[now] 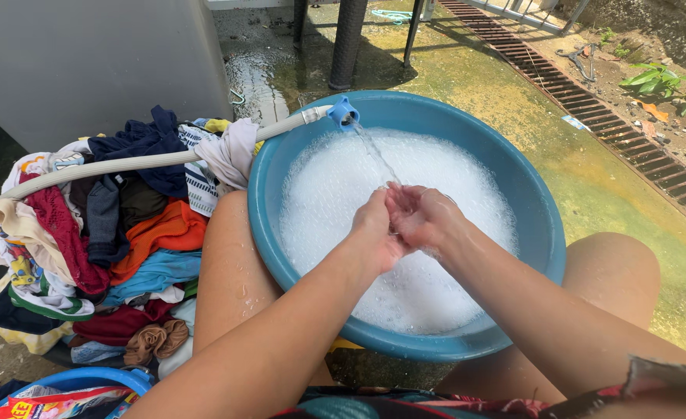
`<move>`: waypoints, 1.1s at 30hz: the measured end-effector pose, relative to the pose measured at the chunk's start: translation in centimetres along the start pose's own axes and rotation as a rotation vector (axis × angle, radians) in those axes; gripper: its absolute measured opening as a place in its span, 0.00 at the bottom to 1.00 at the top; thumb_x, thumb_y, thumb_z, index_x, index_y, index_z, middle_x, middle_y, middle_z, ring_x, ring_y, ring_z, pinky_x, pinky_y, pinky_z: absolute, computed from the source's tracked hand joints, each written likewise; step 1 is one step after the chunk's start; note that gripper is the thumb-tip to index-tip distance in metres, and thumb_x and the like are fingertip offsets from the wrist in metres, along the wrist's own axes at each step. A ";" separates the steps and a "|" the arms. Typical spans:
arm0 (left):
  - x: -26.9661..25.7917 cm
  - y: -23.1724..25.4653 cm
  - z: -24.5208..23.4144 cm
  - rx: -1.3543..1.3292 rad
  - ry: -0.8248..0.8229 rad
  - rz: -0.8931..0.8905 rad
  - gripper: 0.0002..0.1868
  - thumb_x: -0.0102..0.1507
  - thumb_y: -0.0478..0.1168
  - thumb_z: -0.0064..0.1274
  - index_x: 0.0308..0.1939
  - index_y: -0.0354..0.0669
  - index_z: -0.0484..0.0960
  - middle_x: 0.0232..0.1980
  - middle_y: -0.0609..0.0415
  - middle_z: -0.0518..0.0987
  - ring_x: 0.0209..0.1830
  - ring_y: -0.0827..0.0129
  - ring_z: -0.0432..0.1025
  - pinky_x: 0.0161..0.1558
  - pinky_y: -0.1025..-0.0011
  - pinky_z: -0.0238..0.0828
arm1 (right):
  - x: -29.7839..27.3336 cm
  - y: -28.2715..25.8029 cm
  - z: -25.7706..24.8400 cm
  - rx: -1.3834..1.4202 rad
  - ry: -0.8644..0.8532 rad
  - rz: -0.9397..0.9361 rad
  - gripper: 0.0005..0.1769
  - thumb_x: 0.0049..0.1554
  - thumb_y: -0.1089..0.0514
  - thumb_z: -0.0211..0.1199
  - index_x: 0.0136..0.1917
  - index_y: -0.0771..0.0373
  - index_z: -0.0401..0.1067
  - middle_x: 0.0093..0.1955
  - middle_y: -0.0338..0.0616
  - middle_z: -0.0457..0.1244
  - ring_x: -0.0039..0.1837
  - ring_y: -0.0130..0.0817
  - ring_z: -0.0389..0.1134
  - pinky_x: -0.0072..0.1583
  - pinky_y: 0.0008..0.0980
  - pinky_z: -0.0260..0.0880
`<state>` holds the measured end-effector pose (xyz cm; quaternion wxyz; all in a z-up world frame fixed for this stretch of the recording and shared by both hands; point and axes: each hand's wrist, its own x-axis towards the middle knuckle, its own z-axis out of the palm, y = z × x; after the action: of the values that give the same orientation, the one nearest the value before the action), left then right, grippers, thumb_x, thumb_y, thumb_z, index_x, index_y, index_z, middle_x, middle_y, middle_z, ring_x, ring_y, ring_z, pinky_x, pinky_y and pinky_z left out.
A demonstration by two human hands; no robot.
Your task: The person fills a basin with soapy water from a hose, mixes it, moves a chair, and washes clothes by hand in the basin.
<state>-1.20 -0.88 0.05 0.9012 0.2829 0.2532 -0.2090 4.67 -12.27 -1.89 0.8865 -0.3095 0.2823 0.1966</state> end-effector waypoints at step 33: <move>-3.4 32.1 -19.1 1.799 1.147 0.306 0.20 0.63 0.51 0.57 0.50 0.41 0.87 0.53 0.45 0.82 0.60 0.52 0.70 0.60 0.51 0.64 | -1.9 13.9 18.9 -1.285 -0.632 -0.196 0.23 0.56 0.60 0.59 0.66 0.55 0.70 0.62 0.46 0.60 0.61 0.33 0.61 0.62 0.31 0.64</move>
<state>6.33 35.87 1.39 0.1258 0.9261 0.3533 -0.0398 3.14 10.06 5.48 0.5821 -0.7219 -0.1880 0.3236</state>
